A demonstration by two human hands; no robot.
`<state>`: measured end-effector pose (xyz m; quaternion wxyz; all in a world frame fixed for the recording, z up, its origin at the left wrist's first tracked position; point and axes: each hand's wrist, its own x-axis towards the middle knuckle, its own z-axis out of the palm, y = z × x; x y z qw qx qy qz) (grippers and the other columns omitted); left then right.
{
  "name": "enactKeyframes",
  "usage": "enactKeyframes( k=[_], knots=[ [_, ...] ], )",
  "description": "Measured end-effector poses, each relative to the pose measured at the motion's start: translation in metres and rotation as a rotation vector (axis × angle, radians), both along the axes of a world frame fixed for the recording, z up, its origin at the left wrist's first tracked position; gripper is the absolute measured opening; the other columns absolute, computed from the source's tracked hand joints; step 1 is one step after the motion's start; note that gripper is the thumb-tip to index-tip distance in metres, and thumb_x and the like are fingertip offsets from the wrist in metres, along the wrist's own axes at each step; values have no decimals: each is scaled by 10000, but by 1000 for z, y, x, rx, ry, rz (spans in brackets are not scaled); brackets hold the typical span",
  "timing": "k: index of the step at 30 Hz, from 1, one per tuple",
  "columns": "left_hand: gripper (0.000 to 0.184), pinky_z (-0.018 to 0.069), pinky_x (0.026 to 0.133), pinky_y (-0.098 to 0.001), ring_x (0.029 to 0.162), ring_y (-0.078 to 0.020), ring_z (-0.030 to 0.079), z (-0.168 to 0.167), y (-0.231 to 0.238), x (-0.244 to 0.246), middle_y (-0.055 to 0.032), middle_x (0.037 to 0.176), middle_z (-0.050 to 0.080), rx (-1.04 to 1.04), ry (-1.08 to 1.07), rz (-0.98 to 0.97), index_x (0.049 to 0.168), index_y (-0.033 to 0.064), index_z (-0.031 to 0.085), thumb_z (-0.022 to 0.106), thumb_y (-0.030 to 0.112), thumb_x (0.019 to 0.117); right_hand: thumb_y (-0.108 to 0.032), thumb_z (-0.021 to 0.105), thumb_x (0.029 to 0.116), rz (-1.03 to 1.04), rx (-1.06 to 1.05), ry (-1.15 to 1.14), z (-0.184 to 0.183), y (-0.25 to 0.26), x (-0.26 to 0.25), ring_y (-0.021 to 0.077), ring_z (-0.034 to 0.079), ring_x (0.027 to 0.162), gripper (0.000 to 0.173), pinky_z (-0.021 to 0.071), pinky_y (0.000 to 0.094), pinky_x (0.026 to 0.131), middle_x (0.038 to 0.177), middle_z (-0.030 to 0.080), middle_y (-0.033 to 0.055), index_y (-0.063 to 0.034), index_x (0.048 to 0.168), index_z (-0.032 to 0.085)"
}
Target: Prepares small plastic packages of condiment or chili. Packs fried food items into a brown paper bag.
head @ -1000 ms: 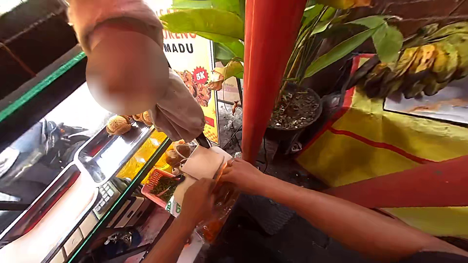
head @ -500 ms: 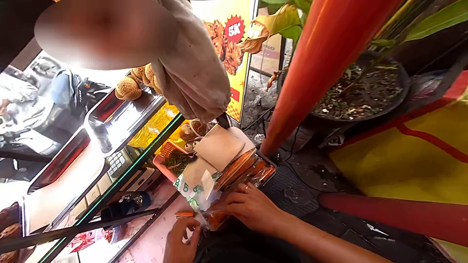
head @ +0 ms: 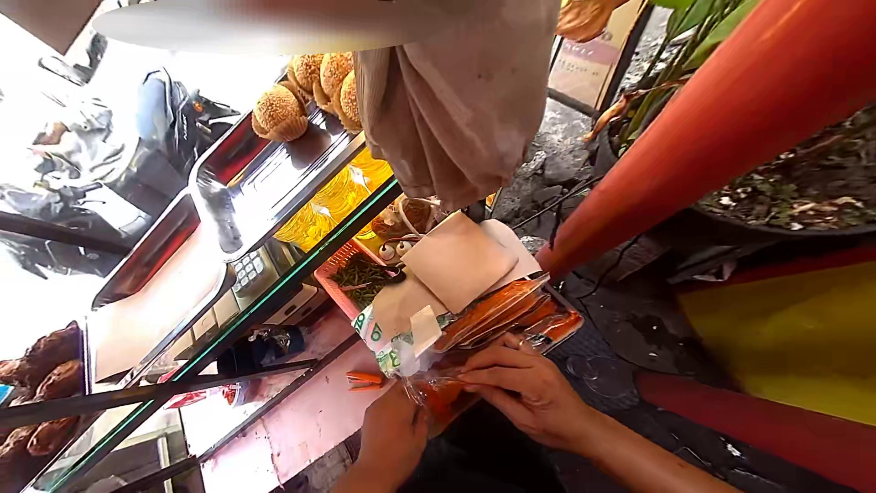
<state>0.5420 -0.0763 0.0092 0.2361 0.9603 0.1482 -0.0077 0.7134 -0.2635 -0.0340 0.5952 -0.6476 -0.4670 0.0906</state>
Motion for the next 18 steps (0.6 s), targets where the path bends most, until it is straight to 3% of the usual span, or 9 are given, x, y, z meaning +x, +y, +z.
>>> enactKeyframes(
  k=[5, 8, 13, 16, 18],
  knots=[
    [176, 608, 614, -451, 787, -269, 735, -3, 4, 4, -120, 899, 724, 206, -53, -127, 940, 79, 720, 582, 186, 920, -248, 672, 1008, 25, 36, 74, -4, 0, -1, 86, 649, 1061, 147, 520, 354, 979, 1098, 735, -83, -226, 1079, 799],
    [256, 627, 732, -467, 973, -301, 734, -2, -5, 6, -161, 1097, 726, 215, -20, -98, 1122, 43, 710, 620, 165, 915, -258, 673, 1007, 54, 45, 111, -7, 2, 0, 89, 653, 1063, 145, 529, 352, 964, 1109, 733, -80, -236, 1079, 798],
    [206, 599, 831, -448, 949, -258, 725, -26, 6, 5, -110, 980, 749, 88, -217, -99, 1011, 82, 739, 581, 193, 941, -260, 707, 982, 79, 62, 181, -10, 5, 2, 112, 658, 1067, 133, 539, 360, 964, 1096, 739, -69, -248, 1069, 806],
    [211, 585, 845, -430, 936, -216, 719, -34, 14, 6, -79, 957, 750, 6, -314, -68, 964, 126, 742, 604, 285, 952, -268, 711, 981, 92, 41, 181, -9, 5, 5, 114, 671, 1067, 130, 560, 359, 956, 1099, 739, -58, -250, 1068, 806],
    [180, 575, 819, -367, 893, -157, 702, -37, 19, 4, -31, 931, 746, -49, -403, -39, 898, 160, 741, 646, 304, 948, -262, 713, 980, 88, 28, 177, -7, 4, 6, 115, 678, 1052, 131, 573, 365, 941, 1100, 736, -52, -254, 1073, 804]
  ],
)
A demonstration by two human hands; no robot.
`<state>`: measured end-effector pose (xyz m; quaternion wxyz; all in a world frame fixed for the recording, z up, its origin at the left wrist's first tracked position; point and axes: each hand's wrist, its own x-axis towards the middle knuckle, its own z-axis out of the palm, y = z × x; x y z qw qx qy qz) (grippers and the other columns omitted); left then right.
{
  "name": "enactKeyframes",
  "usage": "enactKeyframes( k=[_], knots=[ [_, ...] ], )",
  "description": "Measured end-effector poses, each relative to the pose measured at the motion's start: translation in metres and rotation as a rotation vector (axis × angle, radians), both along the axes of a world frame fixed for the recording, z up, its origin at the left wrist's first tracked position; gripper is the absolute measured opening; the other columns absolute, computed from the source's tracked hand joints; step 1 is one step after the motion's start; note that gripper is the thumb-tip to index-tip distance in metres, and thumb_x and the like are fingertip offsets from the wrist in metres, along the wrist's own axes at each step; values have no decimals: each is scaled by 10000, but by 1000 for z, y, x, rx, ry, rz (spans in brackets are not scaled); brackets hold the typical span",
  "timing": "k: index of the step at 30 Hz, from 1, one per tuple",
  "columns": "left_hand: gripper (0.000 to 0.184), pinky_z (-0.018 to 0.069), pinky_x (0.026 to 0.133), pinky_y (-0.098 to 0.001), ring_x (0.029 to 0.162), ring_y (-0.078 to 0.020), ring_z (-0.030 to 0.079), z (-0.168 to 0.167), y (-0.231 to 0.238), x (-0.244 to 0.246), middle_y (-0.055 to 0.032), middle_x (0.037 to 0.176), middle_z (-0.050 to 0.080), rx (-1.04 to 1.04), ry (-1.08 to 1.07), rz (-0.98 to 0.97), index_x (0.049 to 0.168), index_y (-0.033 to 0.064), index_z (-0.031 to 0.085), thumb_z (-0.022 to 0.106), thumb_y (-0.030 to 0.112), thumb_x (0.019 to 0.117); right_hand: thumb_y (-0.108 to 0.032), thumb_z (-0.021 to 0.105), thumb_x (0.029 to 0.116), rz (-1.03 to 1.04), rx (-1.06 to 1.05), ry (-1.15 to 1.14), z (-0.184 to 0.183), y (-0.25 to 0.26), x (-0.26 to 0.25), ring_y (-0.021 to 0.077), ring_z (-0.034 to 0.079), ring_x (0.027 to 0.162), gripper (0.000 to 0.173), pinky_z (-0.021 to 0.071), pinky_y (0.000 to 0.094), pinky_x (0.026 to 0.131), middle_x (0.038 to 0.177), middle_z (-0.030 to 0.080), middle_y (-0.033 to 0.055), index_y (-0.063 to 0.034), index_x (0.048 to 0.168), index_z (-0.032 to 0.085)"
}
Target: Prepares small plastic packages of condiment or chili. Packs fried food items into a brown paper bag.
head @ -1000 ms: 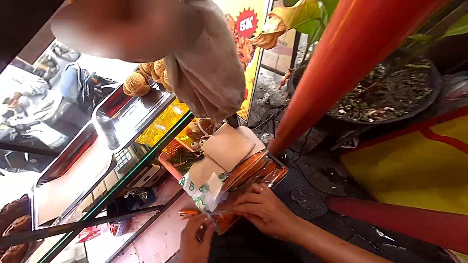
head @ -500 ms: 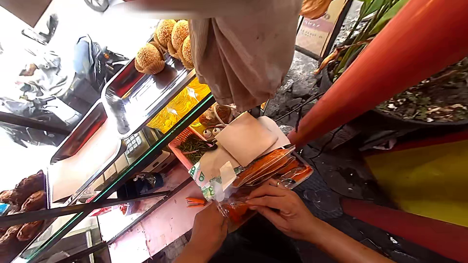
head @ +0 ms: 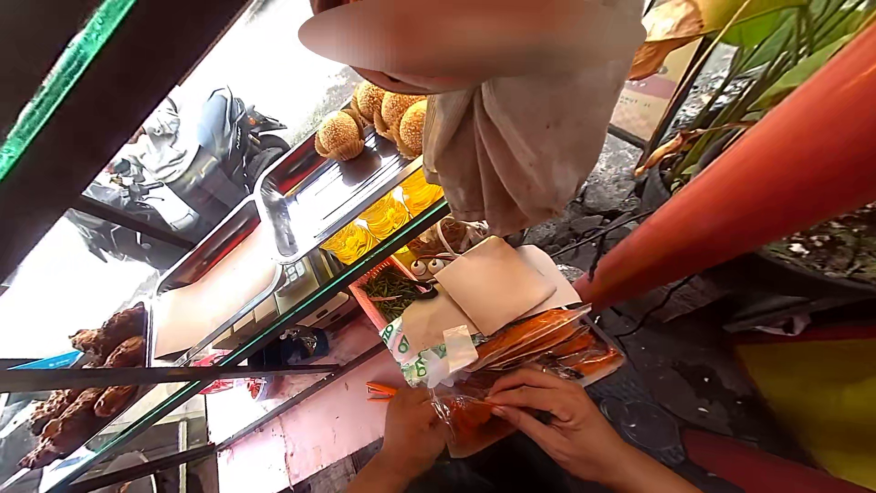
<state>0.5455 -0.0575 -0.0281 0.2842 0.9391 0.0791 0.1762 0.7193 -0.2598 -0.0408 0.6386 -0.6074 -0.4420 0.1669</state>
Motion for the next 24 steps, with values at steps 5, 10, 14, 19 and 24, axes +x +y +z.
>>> enactKeyframes(
  k=[5, 10, 14, 19, 24],
  knots=[
    [87, 590, 872, -332, 968, -109, 693, 29, 25, -15, 38, 990, 744, -150, -24, -72, 938, 190, 783, 758, 274, 941, -238, 716, 976, -66, 29, -24, 8, 1, 6, 119, 676, 1023, 134, 576, 330, 900, 1080, 739, -54, -243, 1074, 807],
    [102, 565, 975, -413, 1073, -183, 688, 106, 74, -71, 17, 1053, 742, -194, 15, 21, 1029, 197, 753, 725, 272, 966, -275, 699, 974, -163, -12, -71, 14, -6, 19, 125, 662, 1020, 129, 562, 333, 903, 1054, 734, -74, -246, 1038, 808],
    [154, 585, 954, -331, 1078, -142, 705, 196, 99, -119, 3, 1146, 748, -371, 49, 305, 1138, 158, 707, 593, 192, 1039, -335, 680, 973, -169, -79, -203, 18, -2, 24, 108, 652, 1022, 145, 555, 327, 894, 1045, 721, -73, -260, 1032, 789],
    [72, 612, 812, -267, 875, -81, 719, 223, 82, -148, 12, 962, 765, -540, 16, 696, 955, 94, 759, 690, 73, 954, -432, 734, 934, -70, -56, -385, 82, 24, 7, 168, 657, 976, 237, 545, 416, 893, 985, 695, 13, -237, 1069, 726],
    [181, 555, 611, -245, 691, -73, 630, 162, 26, -125, 5, 800, 672, -772, -165, 867, 737, 104, 655, 798, 115, 847, -544, 778, 871, 483, -116, -86, 112, 110, -101, 174, 672, 936, 627, 594, 377, 829, 1059, 690, 75, -80, 1271, 647]
  ],
)
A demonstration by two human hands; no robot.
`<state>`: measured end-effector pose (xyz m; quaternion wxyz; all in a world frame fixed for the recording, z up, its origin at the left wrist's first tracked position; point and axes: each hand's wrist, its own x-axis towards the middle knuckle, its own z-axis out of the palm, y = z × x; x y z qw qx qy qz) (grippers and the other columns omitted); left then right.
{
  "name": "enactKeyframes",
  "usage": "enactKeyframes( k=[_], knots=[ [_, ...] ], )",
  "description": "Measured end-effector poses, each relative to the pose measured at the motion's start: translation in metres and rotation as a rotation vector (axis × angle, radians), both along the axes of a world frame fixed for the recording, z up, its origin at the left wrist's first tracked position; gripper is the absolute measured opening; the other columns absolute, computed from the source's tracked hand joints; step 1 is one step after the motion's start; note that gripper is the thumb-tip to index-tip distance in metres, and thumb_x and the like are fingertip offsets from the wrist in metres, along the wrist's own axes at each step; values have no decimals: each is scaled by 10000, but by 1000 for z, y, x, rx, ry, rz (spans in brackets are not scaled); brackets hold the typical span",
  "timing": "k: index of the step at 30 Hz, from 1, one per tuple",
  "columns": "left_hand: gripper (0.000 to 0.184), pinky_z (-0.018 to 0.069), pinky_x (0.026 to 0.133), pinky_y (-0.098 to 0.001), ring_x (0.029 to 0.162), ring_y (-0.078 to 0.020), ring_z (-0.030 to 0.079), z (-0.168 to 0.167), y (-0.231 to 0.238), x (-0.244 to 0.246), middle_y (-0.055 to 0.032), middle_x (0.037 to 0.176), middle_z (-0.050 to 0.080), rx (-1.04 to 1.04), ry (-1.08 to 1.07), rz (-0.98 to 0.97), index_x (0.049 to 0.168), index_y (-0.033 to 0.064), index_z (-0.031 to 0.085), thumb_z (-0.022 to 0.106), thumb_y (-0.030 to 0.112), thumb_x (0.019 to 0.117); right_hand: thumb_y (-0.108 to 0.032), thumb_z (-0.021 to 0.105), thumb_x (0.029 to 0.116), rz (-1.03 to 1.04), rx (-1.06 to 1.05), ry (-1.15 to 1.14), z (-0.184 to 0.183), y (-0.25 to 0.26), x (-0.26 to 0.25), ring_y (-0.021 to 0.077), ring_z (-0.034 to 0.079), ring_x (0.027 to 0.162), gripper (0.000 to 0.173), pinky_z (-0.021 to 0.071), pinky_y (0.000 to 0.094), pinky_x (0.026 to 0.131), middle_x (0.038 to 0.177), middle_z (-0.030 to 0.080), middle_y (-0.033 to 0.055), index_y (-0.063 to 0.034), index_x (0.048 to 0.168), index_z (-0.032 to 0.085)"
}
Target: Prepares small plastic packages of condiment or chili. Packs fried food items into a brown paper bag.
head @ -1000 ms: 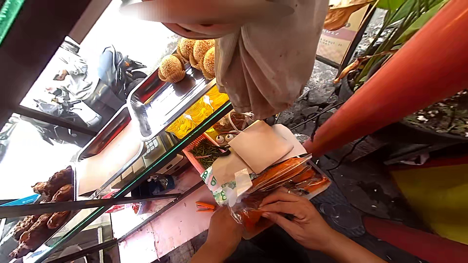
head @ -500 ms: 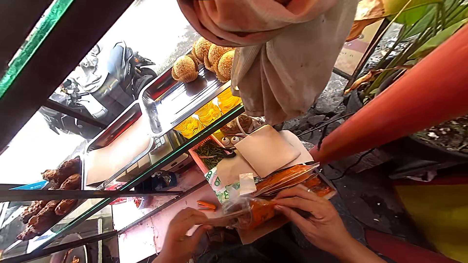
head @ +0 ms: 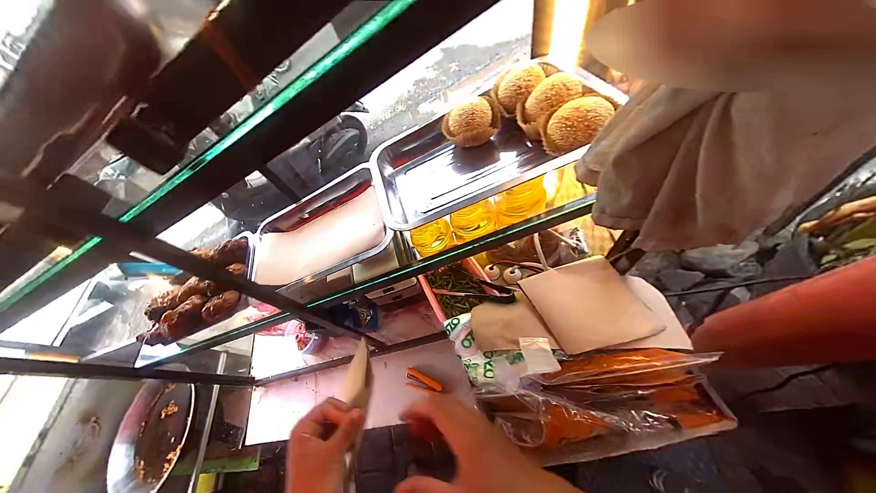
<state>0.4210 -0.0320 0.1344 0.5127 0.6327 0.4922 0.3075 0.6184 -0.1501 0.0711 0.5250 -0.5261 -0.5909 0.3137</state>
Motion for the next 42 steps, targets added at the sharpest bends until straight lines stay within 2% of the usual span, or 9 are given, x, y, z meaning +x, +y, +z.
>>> enactKeyframes(
  k=[5, 13, 18, 21, 24, 28, 32, 34, 42],
  knots=[
    [200, 550, 558, -257, 619, -104, 615, -31, -15, -18, -44, 747, 652, -140, -105, 85, 761, 50, 634, 786, 118, 871, -299, 813, 898, 178, -229, 431, -15, 46, -57, 128, 719, 873, 440, 635, 321, 786, 1043, 718, 40, -65, 1224, 631],
    [257, 554, 504, -313, 543, -154, 624, -55, -10, -112, -56, 681, 647, -80, -23, 66, 904, 32, 629, 736, 261, 942, -245, 698, 981, 102, -280, 242, -23, 63, -121, 97, 706, 788, 162, 618, 306, 728, 917, 738, -6, -99, 1044, 730],
    [314, 577, 532, -315, 575, -148, 643, -54, 12, -174, -26, 714, 653, -78, 66, -101, 919, 73, 638, 756, 365, 927, -192, 645, 969, -139, 24, -341, -19, 69, -147, 111, 702, 817, 137, 626, 320, 707, 975, 714, 13, -95, 1054, 691],
    [302, 604, 555, -332, 609, -167, 671, -50, 14, -182, -45, 749, 667, -120, -23, -102, 929, 56, 625, 723, 340, 958, -218, 651, 952, -29, 211, -662, -15, 62, -178, 266, 684, 1067, 171, 616, 445, 796, 1303, 653, 99, -237, 1110, 716],
    [300, 628, 595, -346, 670, -169, 698, -51, 4, -186, -43, 801, 684, -83, -67, -145, 946, 54, 630, 718, 340, 962, -229, 696, 930, 53, -96, -396, -30, 56, -210, 214, 666, 1153, 196, 600, 428, 927, 1442, 585, 89, -179, 1104, 771],
    [263, 613, 621, -298, 722, -90, 694, -62, -5, -221, 24, 863, 717, 153, -35, -255, 971, 106, 691, 788, 342, 906, -94, 698, 901, -60, -258, 112, -47, 56, -228, 103, 692, 1029, 153, 600, 323, 926, 1089, 729, 21, -98, 1039, 764],
    [995, 578, 965, -429, 1233, -247, 614, -96, 30, -257, -158, 1412, 570, 178, -119, 21, 1504, -5, 379, 839, 516, 791, -93, 641, 971, 99, 18, 343, -21, 41, -224, 141, 701, 1088, 212, 597, 384, 973, 1160, 742, 48, -75, 1167, 718],
    [1135, 587, 986, -418, 1230, -245, 635, -107, 32, -252, -156, 1406, 588, -32, -288, -57, 1550, -2, 269, 882, 497, 735, -192, 665, 974, 137, -18, 442, -16, 33, -218, 105, 702, 1024, 206, 602, 341, 914, 1086, 743, 26, -82, 1145, 697],
    [437, 585, 977, -406, 1099, -201, 696, -93, 48, -266, -59, 1204, 725, 70, -492, -594, 1280, 110, 676, 790, 290, 899, -250, 641, 981, -203, -522, 25, 68, 29, -203, 52, 661, 1088, 350, 520, 256, 998, 1152, 729, 49, -9, 1234, 656]
  ],
)
